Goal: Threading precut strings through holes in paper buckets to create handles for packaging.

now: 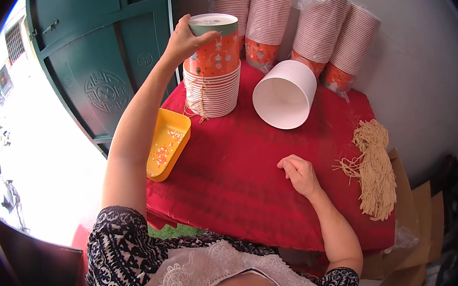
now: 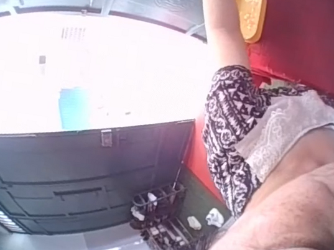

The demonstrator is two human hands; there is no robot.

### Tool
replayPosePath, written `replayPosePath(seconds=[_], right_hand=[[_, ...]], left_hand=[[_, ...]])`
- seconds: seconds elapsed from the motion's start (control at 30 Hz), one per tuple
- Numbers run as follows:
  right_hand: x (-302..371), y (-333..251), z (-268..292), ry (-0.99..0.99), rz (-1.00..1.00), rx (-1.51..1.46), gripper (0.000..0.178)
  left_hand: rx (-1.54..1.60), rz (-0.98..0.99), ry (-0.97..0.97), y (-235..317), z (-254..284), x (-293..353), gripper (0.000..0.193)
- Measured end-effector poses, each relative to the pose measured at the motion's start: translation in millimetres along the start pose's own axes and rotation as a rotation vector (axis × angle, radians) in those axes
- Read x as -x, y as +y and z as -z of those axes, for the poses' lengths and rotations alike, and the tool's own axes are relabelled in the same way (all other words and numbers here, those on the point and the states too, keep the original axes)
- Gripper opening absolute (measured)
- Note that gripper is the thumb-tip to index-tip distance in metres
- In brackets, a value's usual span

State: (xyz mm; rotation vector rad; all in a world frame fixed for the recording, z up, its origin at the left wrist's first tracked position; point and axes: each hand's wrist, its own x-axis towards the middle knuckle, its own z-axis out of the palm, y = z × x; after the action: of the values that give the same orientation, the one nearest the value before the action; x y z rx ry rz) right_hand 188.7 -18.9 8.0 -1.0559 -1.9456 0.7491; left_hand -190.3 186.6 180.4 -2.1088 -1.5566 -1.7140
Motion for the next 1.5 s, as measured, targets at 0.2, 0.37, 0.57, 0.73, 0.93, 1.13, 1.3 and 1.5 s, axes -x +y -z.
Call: replayPosePath(seconds=[0.2, 0.37, 0.57, 0.73, 0.93, 1.13, 1.3, 1.5], right_hand=[[0, -1, 2, 0.020, -0.022, -0.005, 0.029], [0, 2, 2, 0.020, -0.031, 0.020, 0.028], [-3, 0, -4, 0.010, 0.001, 0.035, 0.029], [0, 7, 2, 0.038, 0.001, 0.055, 0.031], [-6, -1, 3, 0.056, -0.134, -0.045, 0.026], [-29, 11, 15, 0.283, -0.062, 0.151, 0.013], [-56, 34, 25, 0.496, -0.038, 0.325, 0.021], [-86, 30, 18, 0.673, -0.043, 0.414, 0.032]], left_hand=[[0.011, 0.024, -0.021, 6, -2, 6, 0.112], [0.023, 0.044, -0.041, 7, -4, 5, 0.113], [-0.014, 0.082, -0.058, 5, 10, 2, 0.115], [-0.461, -0.020, 0.269, 67, -7, 29, 0.092], [0.104, -0.213, 0.148, 116, -48, 93, 0.019], [-0.006, 0.140, -0.136, 92, -112, 144, 0.017], [-0.040, 0.377, -0.092, 65, -151, 157, 0.028], [0.083, 0.507, -0.026, 60, -175, 171, 0.023]])
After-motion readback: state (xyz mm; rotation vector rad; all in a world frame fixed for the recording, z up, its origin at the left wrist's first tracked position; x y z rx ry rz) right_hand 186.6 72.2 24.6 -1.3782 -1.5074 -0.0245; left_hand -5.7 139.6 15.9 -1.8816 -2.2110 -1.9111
